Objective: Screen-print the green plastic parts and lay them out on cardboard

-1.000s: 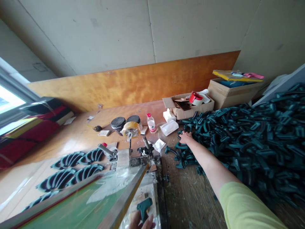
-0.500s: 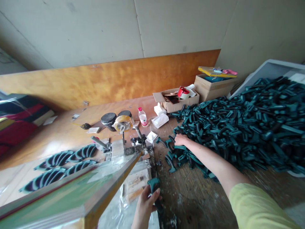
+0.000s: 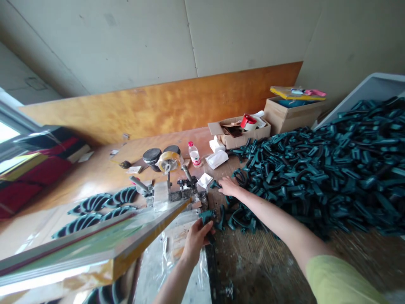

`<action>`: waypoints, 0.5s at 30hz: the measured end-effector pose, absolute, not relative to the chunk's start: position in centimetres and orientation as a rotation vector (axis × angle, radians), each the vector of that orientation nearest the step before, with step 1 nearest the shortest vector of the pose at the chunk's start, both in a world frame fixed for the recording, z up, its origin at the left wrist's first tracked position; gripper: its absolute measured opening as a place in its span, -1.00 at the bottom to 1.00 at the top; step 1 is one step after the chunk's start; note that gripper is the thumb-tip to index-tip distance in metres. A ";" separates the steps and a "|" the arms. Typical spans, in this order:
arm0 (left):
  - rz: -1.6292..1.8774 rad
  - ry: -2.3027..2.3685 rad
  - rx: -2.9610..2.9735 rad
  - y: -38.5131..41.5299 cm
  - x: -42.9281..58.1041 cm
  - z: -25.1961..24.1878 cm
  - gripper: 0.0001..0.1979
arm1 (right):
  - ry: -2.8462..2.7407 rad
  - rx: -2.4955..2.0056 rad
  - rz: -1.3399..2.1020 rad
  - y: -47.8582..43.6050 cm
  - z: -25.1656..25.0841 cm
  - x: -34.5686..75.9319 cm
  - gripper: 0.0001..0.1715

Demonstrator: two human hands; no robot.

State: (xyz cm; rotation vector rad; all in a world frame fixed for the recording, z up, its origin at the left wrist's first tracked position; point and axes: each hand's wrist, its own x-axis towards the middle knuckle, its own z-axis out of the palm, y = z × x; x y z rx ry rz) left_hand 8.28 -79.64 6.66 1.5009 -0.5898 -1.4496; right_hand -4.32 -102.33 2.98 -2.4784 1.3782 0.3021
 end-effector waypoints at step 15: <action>-1.234 -0.915 1.818 -89.4 8.9 4.4 -0.59 | 1.028 -2.447 0.653 -97.8 1.2 -5.1 -0.87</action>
